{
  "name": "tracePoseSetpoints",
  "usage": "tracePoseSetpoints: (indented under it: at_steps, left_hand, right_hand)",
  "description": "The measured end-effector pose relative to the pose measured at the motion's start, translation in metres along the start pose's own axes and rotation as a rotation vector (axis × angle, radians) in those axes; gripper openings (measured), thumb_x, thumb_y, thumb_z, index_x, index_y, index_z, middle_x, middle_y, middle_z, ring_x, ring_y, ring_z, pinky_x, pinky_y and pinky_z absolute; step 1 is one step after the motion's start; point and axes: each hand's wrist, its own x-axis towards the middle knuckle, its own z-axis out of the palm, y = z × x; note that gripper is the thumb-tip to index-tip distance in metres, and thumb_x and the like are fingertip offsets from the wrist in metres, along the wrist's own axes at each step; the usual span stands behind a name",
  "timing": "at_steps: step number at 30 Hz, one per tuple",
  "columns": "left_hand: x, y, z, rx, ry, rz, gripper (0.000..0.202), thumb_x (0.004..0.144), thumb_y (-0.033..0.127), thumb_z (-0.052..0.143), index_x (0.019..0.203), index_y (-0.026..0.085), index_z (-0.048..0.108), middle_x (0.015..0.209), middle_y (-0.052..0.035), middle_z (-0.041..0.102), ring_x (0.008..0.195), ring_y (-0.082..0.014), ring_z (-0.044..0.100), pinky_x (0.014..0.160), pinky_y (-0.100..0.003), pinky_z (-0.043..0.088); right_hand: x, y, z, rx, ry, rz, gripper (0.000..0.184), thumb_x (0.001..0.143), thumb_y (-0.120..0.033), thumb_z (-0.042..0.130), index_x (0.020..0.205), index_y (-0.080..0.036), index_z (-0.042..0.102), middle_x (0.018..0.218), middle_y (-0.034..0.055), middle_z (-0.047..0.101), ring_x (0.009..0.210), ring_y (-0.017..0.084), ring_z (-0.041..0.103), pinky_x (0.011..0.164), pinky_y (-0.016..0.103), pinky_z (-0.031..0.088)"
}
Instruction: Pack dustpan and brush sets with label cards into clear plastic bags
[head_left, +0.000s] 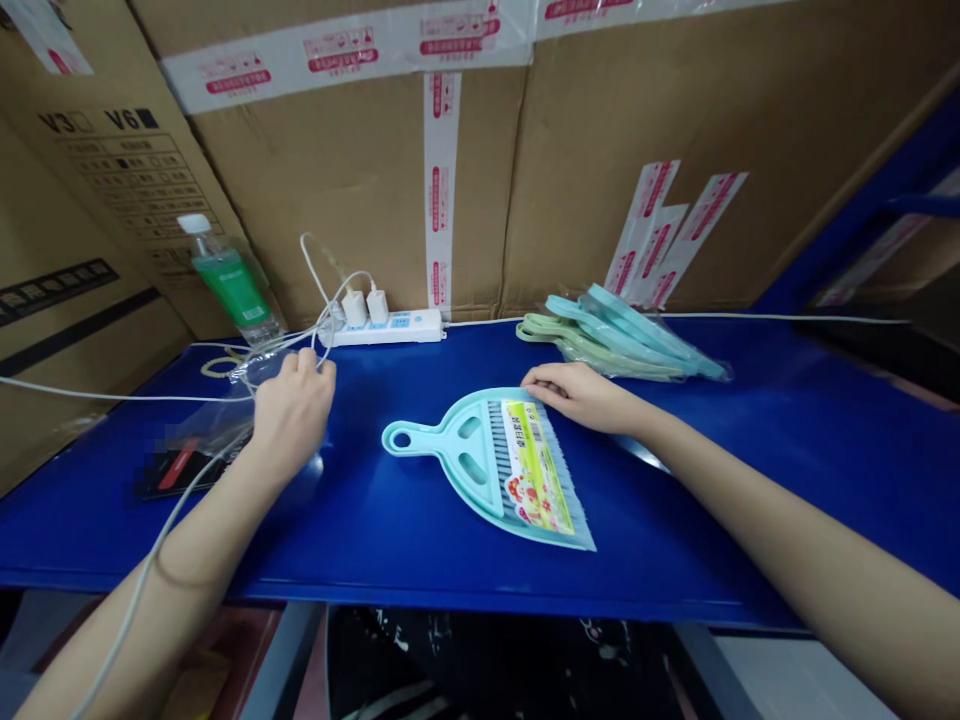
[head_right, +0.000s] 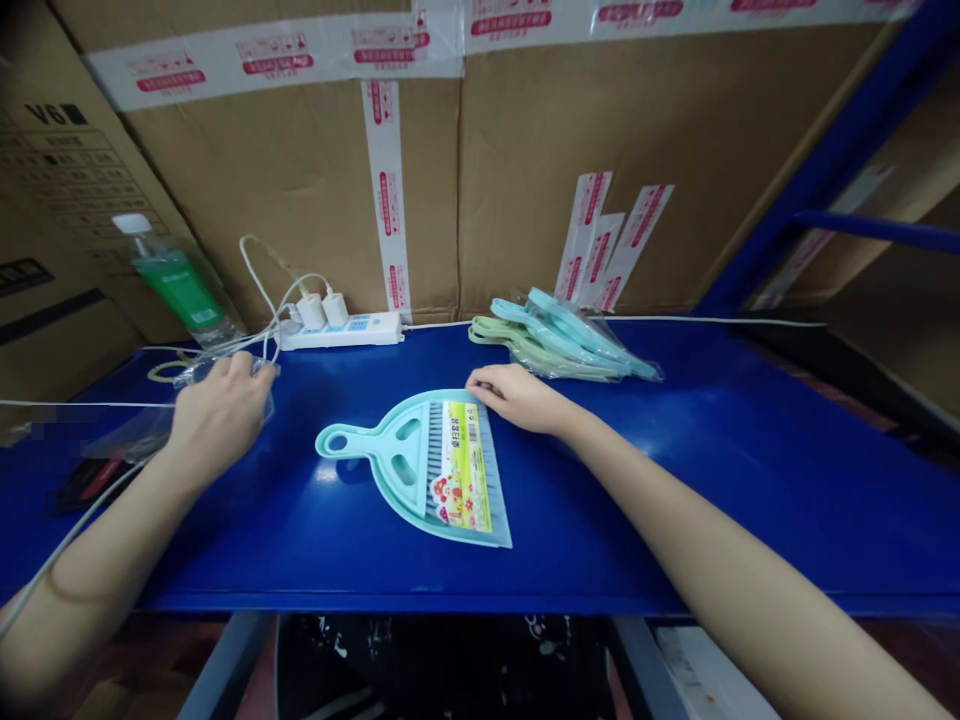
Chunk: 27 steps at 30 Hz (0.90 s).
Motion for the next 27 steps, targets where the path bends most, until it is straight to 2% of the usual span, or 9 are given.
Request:
tracePoseSetpoints:
  at_steps: [3,5,10,16,22,27]
  left_hand:
    - [-0.001,-0.001,0.002,-0.007,0.038,-0.106,0.038,0.081,0.004,0.029,0.104,0.005,0.059,0.099,-0.0224,0.056,0.095,-0.0329,0.056,0.056,-0.031,0.047]
    - [-0.001,-0.003,0.005,-0.035,0.015,-0.135,0.038,0.08,0.003,0.027,0.102,0.002,0.059,0.096,-0.0246,0.057,0.093,-0.034,0.058,0.058,-0.032,0.047]
    - [0.003,-0.008,0.012,-0.122,-0.075,-0.098,0.041,0.077,-0.001,0.024,0.096,-0.004,0.061,0.082,-0.028,0.064,0.085,-0.0377,0.064,0.061,-0.038,0.046]
    - [0.006,-0.011,0.012,-0.123,-0.077,-0.062,0.037,0.078,0.0,0.03,0.094,0.002,0.063,0.076,-0.0246,0.067,0.078,-0.0361,0.068,0.06,-0.037,0.047]
    - [0.0,0.008,0.011,-0.123,-0.03,0.124,0.032,0.075,0.007,0.036,0.098,0.01,0.058,0.084,-0.0187,0.068,0.078,-0.0307,0.069,0.058,-0.031,0.045]
    - [-0.001,0.019,0.008,-0.203,-0.089,0.252,0.027,0.078,0.01,0.037,0.099,0.015,0.053,0.086,-0.0114,0.068,0.075,-0.0254,0.068,0.058,-0.03,0.044]
  right_hand:
    - [0.0,0.001,0.0,0.007,-0.007,0.008,0.024,0.085,-0.03,0.038,0.077,-0.018,0.058,0.071,0.005,0.062,0.06,0.016,0.053,0.058,0.029,0.039]
    - [0.0,0.001,0.0,0.008,-0.011,0.016,0.024,0.085,-0.03,0.038,0.077,-0.018,0.058,0.071,0.0052,0.062,0.061,0.016,0.053,0.059,0.029,0.039]
    - [0.0,-0.001,-0.001,0.002,-0.022,0.024,0.024,0.086,-0.029,0.038,0.079,-0.018,0.059,0.073,0.0052,0.063,0.062,0.016,0.054,0.06,0.029,0.04]
    - [0.0,-0.001,-0.001,-0.007,-0.008,0.016,0.023,0.086,-0.028,0.039,0.077,-0.019,0.059,0.072,0.0043,0.062,0.061,0.016,0.053,0.06,0.03,0.041]
    - [0.001,0.0,0.002,-0.021,0.069,0.036,0.021,0.084,-0.028,0.041,0.071,-0.02,0.056,0.076,0.0057,0.054,0.063,0.016,0.05,0.061,0.031,0.04]
    - [0.002,0.0,0.003,0.005,0.082,0.064,0.019,0.084,-0.026,0.039,0.069,-0.021,0.049,0.075,0.0049,0.055,0.067,0.018,0.051,0.065,0.032,0.041]
